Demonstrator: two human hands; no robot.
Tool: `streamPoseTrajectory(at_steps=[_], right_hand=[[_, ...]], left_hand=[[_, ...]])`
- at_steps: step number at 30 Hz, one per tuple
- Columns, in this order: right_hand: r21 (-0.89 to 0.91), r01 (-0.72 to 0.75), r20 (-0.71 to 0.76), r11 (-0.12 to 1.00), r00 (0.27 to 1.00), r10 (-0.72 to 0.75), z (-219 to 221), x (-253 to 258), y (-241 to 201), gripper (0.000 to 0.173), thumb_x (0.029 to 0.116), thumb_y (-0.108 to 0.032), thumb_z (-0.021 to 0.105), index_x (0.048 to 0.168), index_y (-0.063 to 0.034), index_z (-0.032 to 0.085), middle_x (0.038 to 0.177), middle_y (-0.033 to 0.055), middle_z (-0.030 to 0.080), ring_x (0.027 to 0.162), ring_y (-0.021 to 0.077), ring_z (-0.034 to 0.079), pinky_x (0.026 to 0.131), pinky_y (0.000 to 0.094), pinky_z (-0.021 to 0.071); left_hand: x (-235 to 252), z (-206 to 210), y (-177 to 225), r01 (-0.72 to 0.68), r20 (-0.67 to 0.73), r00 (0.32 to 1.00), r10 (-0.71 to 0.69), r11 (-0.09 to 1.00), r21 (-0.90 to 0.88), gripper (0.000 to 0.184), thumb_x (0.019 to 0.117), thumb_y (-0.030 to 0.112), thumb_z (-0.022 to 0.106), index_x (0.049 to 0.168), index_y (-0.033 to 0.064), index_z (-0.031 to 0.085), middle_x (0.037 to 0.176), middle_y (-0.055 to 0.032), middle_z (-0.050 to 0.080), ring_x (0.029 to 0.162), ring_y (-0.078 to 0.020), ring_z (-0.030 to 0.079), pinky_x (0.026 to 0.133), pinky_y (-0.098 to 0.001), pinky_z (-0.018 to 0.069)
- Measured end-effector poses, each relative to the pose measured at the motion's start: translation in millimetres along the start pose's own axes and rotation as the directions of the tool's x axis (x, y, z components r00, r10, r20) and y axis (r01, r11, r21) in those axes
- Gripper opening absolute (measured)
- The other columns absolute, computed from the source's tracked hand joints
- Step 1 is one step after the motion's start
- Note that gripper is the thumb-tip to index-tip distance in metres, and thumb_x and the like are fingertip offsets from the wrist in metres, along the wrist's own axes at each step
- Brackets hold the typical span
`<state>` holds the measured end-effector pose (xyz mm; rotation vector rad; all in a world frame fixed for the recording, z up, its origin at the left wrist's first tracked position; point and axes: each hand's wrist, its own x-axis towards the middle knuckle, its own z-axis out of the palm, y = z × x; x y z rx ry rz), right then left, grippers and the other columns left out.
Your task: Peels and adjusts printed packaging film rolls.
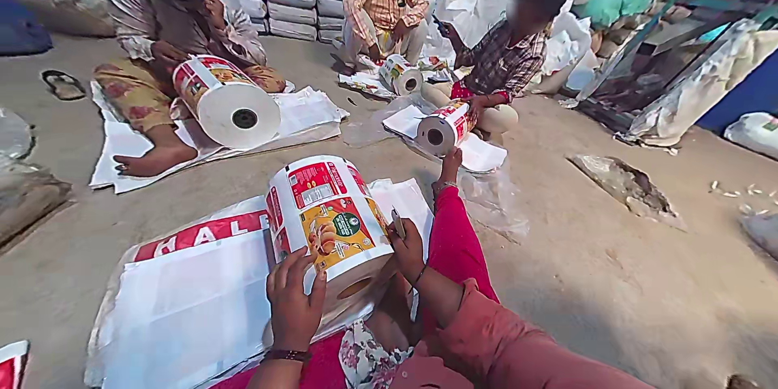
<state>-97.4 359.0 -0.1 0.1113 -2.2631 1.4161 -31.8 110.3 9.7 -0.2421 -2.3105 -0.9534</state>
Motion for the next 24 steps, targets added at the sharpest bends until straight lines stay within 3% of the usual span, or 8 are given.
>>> streamPoseTrajectory(at_steps=[10, 24], right_hand=[[0.020, 0.006, -0.009, 1.000, 1.000, -0.006, 0.8, -1.5, 3.7, 0.021, 0.0926, -0.013, 0.058, 0.105, 0.0018, 0.068, 0.099, 0.0137, 0.068, 0.097, 0.0221, 0.065, 0.091, 0.0405, 0.0536], [0.005, 0.013, -0.013, 1.000, 1.000, -0.013, -0.2, -0.7, 0.9, 0.022, 0.0926, -0.015, 0.056, 0.103, 0.0007, 0.068, 0.097, 0.0123, 0.068, 0.096, 0.0210, 0.065, 0.090, 0.0400, 0.0532]], left_hand=[[-0.6, 1.9, -2.0, 0.018, -0.014, 1.000, -0.017, 1.000, 0.023, 0.052, 0.0995, 0.047, 0.043, 0.117, 0.0075, 0.072, 0.135, -0.0150, 0.065, 0.129, -0.0406, 0.057, 0.110, -0.0617, 0.0394], [-0.8, 1.9, -0.9, 0.015, -0.023, 1.000, -0.015, 1.000, 0.022, 0.049, 0.0993, 0.045, 0.044, 0.117, 0.0098, 0.072, 0.136, -0.0129, 0.065, 0.129, -0.0386, 0.058, 0.110, -0.0624, 0.0392]])
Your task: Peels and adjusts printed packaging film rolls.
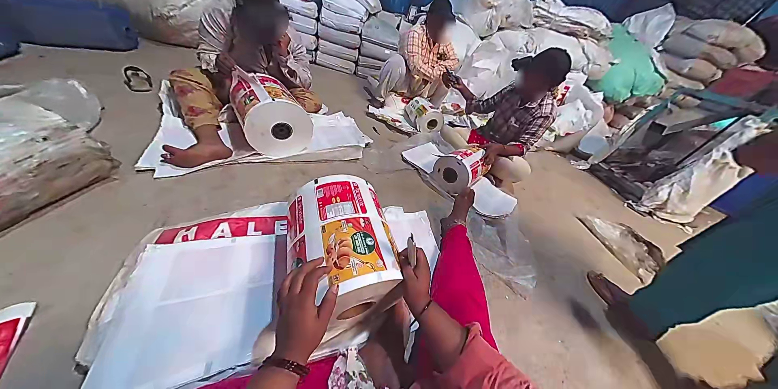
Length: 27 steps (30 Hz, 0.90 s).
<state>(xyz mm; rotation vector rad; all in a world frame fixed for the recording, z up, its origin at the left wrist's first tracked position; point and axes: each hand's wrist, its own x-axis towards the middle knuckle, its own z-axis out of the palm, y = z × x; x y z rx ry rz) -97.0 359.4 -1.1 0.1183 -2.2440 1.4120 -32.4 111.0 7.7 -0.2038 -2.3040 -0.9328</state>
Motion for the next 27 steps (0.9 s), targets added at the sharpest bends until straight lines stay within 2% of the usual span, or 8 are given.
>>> streamPoseTrajectory(at_steps=[17, 27], right_hand=[[0.019, -0.006, 0.009, 1.000, 1.000, 0.006, 0.0, -0.5, -1.0, 0.020, 0.0912, -0.011, 0.056, 0.102, 0.0007, 0.068, 0.097, 0.0122, 0.068, 0.095, 0.0209, 0.065, 0.089, 0.0401, 0.0538], [0.019, 0.024, -0.011, 1.000, 1.000, -0.024, 0.6, -0.4, 1.1, 0.020, 0.0914, -0.012, 0.057, 0.102, 0.0000, 0.068, 0.096, 0.0111, 0.068, 0.093, 0.0195, 0.065, 0.087, 0.0386, 0.0542]], left_hand=[[-1.0, 3.1, -2.3, -0.009, -0.038, 0.999, 0.009, 1.000, -0.014, 0.049, 0.0984, 0.046, 0.045, 0.116, 0.0107, 0.073, 0.135, -0.0122, 0.066, 0.127, -0.0391, 0.058, 0.106, -0.0630, 0.0425], [-0.8, 2.5, -1.5, 0.005, -0.016, 1.000, -0.005, 1.000, -0.017, 0.049, 0.0983, 0.045, 0.045, 0.118, 0.0100, 0.072, 0.137, -0.0124, 0.064, 0.130, -0.0392, 0.057, 0.108, -0.0635, 0.0399]])
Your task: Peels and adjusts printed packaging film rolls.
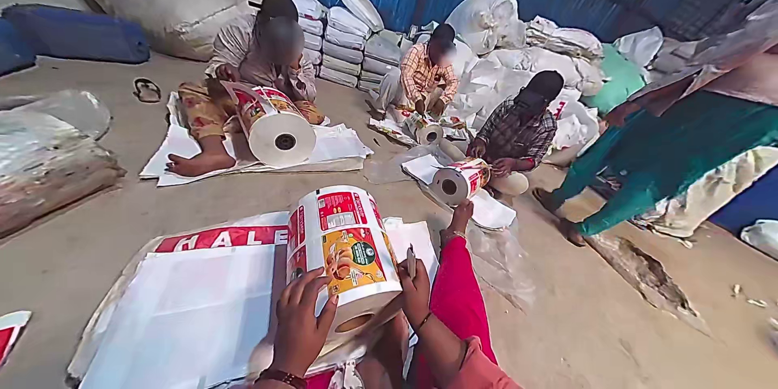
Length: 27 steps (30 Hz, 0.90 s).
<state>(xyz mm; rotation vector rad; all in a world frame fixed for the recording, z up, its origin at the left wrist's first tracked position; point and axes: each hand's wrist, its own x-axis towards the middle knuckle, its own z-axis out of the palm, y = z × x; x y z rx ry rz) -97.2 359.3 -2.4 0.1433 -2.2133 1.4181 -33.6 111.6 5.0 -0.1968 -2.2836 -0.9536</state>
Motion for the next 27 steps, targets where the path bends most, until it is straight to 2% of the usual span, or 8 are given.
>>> streamPoseTrajectory(at_steps=[10, 16, 27], right_hand=[[0.016, 0.016, 0.002, 1.000, 1.000, -0.016, 0.2, -0.1, 1.5, 0.019, 0.0927, -0.012, 0.056, 0.102, 0.0008, 0.067, 0.095, 0.0112, 0.067, 0.093, 0.0184, 0.065, 0.087, 0.0369, 0.0539], [-0.018, 0.009, 0.014, 1.000, 1.000, -0.009, -0.7, -0.2, 1.5, 0.022, 0.0932, -0.013, 0.056, 0.104, 0.0018, 0.068, 0.100, 0.0139, 0.068, 0.099, 0.0227, 0.065, 0.094, 0.0409, 0.0519], [-0.018, 0.010, 0.010, 1.000, 1.000, -0.010, -0.1, -0.1, 1.0, 0.021, 0.0934, -0.013, 0.056, 0.103, 0.0014, 0.068, 0.099, 0.0132, 0.068, 0.098, 0.0221, 0.065, 0.091, 0.0398, 0.0526]], left_hand=[[0.6, -4.0, 1.7, -0.011, 0.033, 0.999, 0.011, 1.000, 0.021, 0.051, 0.1005, 0.046, 0.042, 0.119, 0.0083, 0.071, 0.137, -0.0155, 0.064, 0.130, -0.0403, 0.056, 0.111, -0.0614, 0.0386], [0.2, -3.1, 0.6, -0.012, 0.034, 0.999, 0.011, 1.000, 0.027, 0.052, 0.1004, 0.046, 0.042, 0.118, 0.0072, 0.071, 0.136, -0.0159, 0.064, 0.129, -0.0406, 0.056, 0.111, -0.0602, 0.0389], [0.4, -3.7, 0.5, -0.022, 0.036, 0.999, 0.021, 0.999, 0.027, 0.051, 0.1009, 0.046, 0.042, 0.118, 0.0067, 0.071, 0.136, -0.0165, 0.064, 0.130, -0.0402, 0.056, 0.111, -0.0601, 0.0382]])
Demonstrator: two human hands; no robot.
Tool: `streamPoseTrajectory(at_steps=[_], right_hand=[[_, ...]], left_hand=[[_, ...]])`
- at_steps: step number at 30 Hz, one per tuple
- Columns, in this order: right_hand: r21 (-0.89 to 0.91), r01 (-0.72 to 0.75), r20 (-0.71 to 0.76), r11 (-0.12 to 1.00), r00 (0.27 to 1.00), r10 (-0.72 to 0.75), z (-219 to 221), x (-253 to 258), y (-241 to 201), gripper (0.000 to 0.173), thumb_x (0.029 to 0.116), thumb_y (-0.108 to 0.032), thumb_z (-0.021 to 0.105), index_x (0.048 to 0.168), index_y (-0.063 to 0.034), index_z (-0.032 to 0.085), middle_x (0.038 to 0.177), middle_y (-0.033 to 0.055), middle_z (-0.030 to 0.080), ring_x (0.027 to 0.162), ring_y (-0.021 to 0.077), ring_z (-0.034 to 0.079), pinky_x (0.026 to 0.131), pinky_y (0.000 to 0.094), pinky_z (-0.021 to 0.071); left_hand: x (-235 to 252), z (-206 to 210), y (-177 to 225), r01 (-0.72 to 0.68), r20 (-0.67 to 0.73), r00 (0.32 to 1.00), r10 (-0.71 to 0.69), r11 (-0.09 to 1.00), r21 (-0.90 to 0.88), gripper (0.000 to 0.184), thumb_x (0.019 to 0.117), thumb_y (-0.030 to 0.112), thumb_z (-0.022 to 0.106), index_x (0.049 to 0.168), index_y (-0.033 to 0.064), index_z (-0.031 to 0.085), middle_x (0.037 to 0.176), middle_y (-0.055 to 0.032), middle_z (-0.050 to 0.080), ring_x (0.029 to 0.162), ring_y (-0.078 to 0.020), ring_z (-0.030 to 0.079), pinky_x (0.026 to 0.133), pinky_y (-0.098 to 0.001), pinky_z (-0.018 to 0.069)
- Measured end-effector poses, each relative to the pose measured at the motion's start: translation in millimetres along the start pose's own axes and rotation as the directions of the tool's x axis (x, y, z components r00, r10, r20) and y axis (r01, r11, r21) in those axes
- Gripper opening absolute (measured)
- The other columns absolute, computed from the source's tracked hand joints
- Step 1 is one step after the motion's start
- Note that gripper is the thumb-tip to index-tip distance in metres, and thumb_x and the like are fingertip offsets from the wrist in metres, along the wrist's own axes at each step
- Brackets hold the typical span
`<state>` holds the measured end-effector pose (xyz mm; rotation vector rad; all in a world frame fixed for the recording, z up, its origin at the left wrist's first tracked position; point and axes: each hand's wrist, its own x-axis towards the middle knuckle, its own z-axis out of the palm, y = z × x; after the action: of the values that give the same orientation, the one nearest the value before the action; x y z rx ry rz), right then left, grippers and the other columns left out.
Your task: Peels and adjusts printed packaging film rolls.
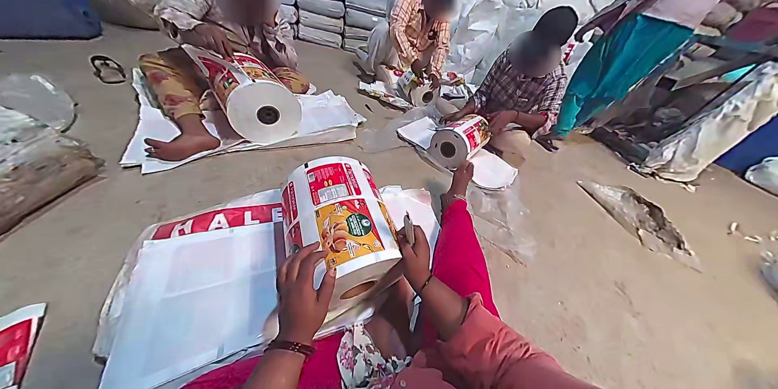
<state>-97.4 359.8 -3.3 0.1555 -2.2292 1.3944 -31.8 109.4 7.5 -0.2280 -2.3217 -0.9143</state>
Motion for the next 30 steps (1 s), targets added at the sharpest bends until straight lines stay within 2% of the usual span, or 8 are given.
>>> streamPoseTrajectory(at_steps=[30], right_hand=[[0.013, -0.005, -0.008, 1.000, 1.000, 0.006, 1.2, 0.0, 3.0, 0.020, 0.0931, -0.013, 0.056, 0.103, 0.0007, 0.067, 0.098, 0.0128, 0.068, 0.097, 0.0216, 0.064, 0.091, 0.0396, 0.0523]], left_hand=[[-0.4, 1.2, -0.2, 0.010, -0.007, 1.000, -0.010, 1.000, -0.001, 0.052, 0.1011, 0.047, 0.041, 0.119, 0.0078, 0.071, 0.137, -0.0155, 0.064, 0.131, -0.0392, 0.055, 0.113, -0.0588, 0.0366]])
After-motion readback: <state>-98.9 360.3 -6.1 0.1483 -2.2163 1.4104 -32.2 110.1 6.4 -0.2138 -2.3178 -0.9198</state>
